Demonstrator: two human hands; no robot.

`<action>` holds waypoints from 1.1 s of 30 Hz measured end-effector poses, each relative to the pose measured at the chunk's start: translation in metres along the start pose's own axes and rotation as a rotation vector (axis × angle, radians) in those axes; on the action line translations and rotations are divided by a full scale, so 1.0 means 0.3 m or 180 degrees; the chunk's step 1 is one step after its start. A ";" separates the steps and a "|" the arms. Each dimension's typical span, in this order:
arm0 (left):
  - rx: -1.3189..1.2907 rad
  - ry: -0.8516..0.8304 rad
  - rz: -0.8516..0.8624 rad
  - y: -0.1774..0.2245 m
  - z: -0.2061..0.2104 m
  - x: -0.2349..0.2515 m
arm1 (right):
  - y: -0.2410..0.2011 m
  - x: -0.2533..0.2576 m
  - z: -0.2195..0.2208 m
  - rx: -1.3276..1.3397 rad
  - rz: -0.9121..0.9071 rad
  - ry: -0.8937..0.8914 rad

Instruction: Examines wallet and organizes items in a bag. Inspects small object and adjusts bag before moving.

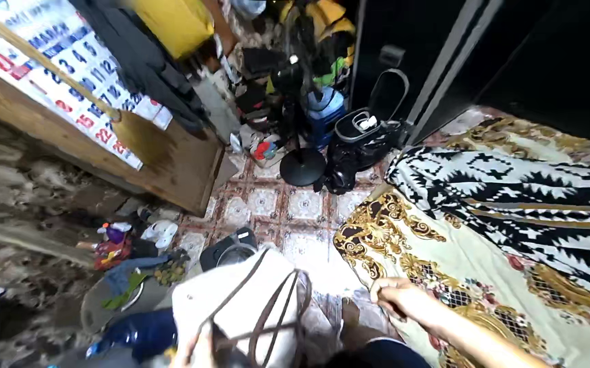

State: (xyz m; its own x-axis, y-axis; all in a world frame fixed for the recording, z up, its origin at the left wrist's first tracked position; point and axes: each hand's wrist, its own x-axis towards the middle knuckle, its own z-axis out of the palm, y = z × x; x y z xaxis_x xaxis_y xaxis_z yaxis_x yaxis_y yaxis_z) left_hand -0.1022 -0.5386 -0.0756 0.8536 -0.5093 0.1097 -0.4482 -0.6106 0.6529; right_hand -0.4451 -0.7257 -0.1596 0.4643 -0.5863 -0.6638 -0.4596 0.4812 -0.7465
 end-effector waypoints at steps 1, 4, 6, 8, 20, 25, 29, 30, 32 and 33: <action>-0.0030 0.0017 0.0000 0.065 0.068 0.013 | -0.010 0.020 -0.013 -0.0264 -0.0115 0.0075; -0.0463 -0.0041 0.0057 0.219 0.260 0.071 | -0.058 0.053 -0.025 -0.1157 -0.0546 0.0233; -0.0757 -0.0227 0.0135 0.315 0.367 0.118 | -0.121 0.062 -0.009 -0.1571 -0.0762 0.0294; -0.0891 -0.0407 0.0153 0.411 0.461 0.163 | -0.188 0.084 0.011 -0.1842 -0.1010 0.0386; -0.0936 -0.1501 0.0149 0.748 0.808 0.507 | -0.398 0.590 -0.162 -0.2399 -0.0099 0.0685; -0.0758 -0.1763 0.0420 0.869 0.886 0.701 | -0.647 0.750 -0.099 -0.2446 0.0189 0.0572; -0.0589 -0.1596 0.0864 0.919 0.930 0.799 | -0.711 0.897 -0.129 -0.2654 0.0241 0.0354; -0.0513 -0.1521 0.1028 0.928 0.942 0.821 | -0.720 0.930 -0.136 -0.2678 0.0287 0.0307; -0.0448 -0.1425 0.1230 0.953 0.969 0.864 | -0.742 0.990 -0.155 -0.2697 0.0342 0.0355; -0.0479 -0.1392 0.1262 0.965 0.983 0.881 | -0.750 1.015 -0.164 -0.2710 0.0348 0.0417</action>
State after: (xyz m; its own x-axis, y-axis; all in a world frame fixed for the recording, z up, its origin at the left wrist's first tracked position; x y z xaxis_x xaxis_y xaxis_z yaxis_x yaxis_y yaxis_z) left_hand -0.0846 -1.0289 -0.0787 0.4267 -0.9018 0.0688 -0.6398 -0.2472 0.7277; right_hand -0.2375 -1.0444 -0.1914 0.3176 -0.6608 -0.6801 -0.9311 -0.0814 -0.3557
